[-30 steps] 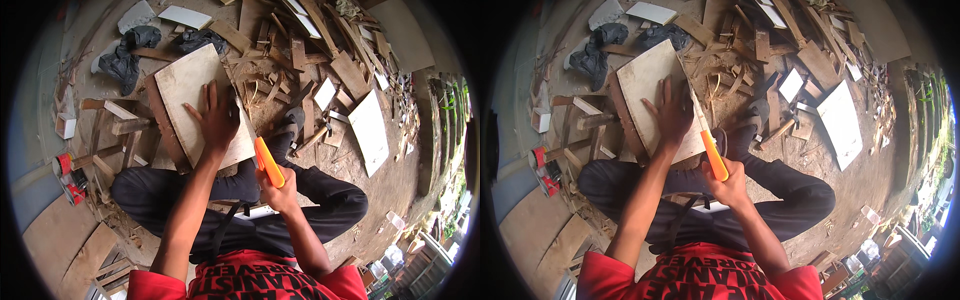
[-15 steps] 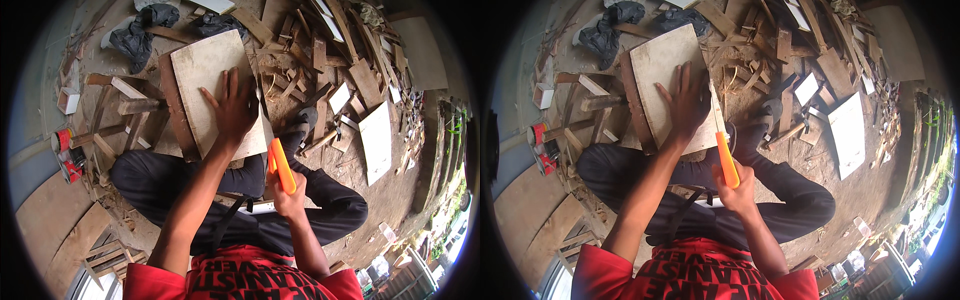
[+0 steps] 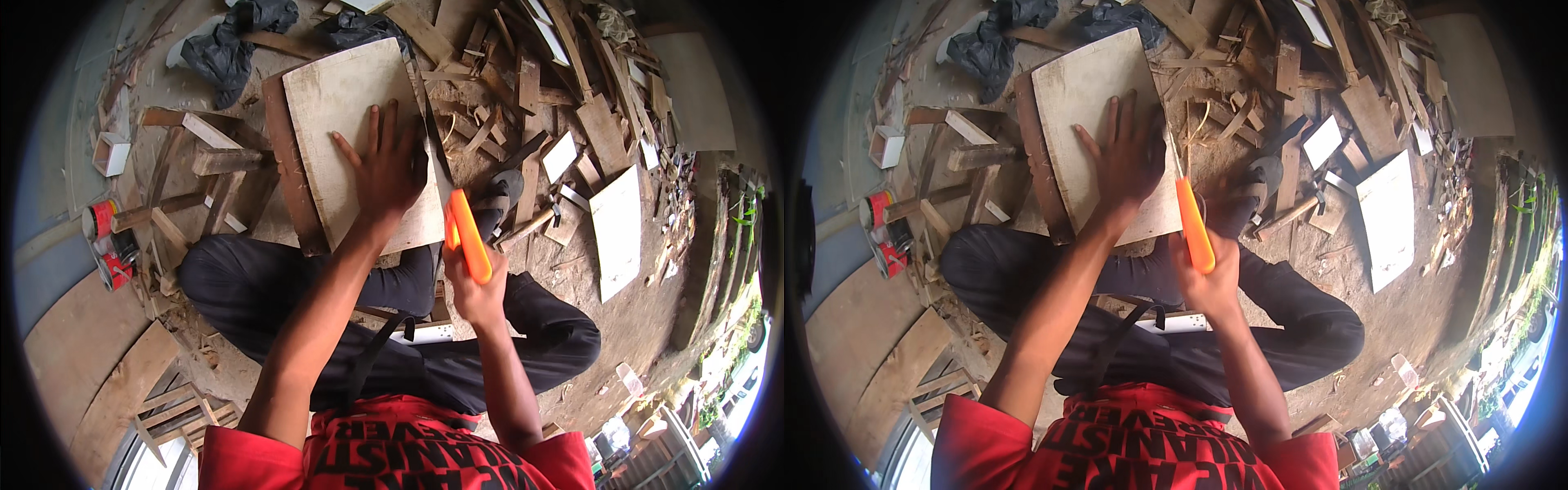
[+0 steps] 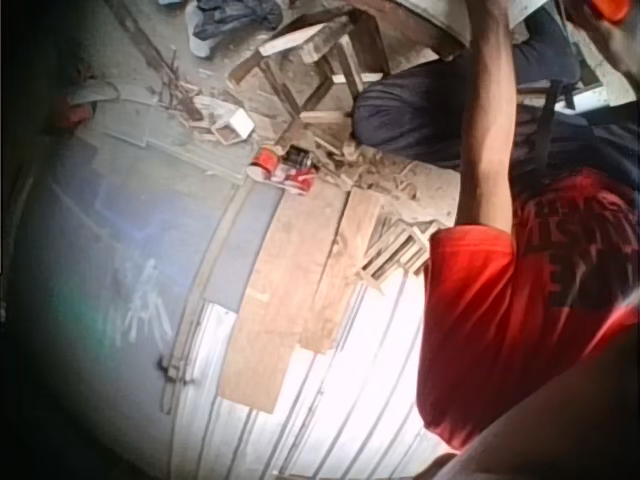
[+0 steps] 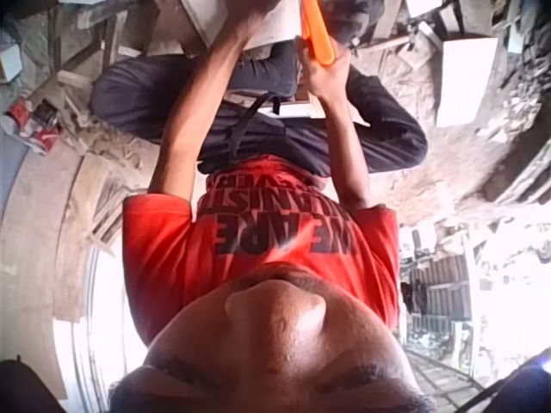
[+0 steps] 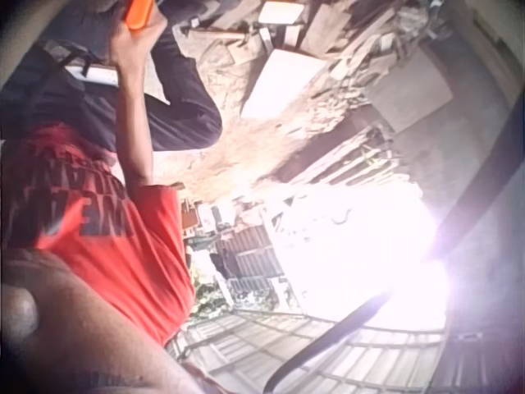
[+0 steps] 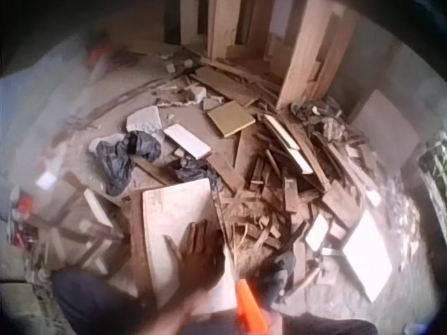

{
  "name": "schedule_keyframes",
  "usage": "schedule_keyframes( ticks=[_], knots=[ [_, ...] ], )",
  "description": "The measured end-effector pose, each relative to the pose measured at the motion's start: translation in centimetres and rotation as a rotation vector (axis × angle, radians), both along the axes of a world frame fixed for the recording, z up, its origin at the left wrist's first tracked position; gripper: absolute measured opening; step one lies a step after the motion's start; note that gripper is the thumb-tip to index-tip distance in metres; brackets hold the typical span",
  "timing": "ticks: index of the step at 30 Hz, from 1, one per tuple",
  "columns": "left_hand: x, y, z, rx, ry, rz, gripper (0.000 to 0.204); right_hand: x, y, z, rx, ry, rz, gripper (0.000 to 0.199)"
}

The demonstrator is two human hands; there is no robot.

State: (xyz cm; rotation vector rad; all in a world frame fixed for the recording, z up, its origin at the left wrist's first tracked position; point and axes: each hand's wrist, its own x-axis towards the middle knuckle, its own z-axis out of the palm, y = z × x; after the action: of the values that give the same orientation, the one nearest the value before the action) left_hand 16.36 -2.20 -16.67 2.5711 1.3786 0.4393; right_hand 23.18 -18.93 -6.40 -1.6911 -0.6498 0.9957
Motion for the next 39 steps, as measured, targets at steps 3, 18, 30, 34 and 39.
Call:
schedule_keyframes(
  ticks=[3,18,30,34,39],
  knots=[
    [0.1,0.3,-0.1,0.01,0.008,0.002,0.041,-0.1,3.0,-0.9,0.006,0.011,-0.017,0.021],
    [0.0,0.3,-0.4,0.038,-0.024,0.008,0.042,-0.4,3.9,-0.2,-0.047,-0.037,0.005,0.029],
    [1.0,0.7,-0.4,0.003,0.003,0.016,0.043,0.2,2.2,0.4,-0.061,0.006,-0.025,0.026],
    [0.2,0.4,-0.2,-0.016,-0.008,0.007,0.043,-1.4,-3.9,-0.5,0.022,-0.003,0.017,0.025],
    [-0.5,0.0,0.1,-0.022,-0.027,-0.015,0.043,-1.1,-7.0,2.8,0.049,-0.053,0.128,0.016]
  ],
)
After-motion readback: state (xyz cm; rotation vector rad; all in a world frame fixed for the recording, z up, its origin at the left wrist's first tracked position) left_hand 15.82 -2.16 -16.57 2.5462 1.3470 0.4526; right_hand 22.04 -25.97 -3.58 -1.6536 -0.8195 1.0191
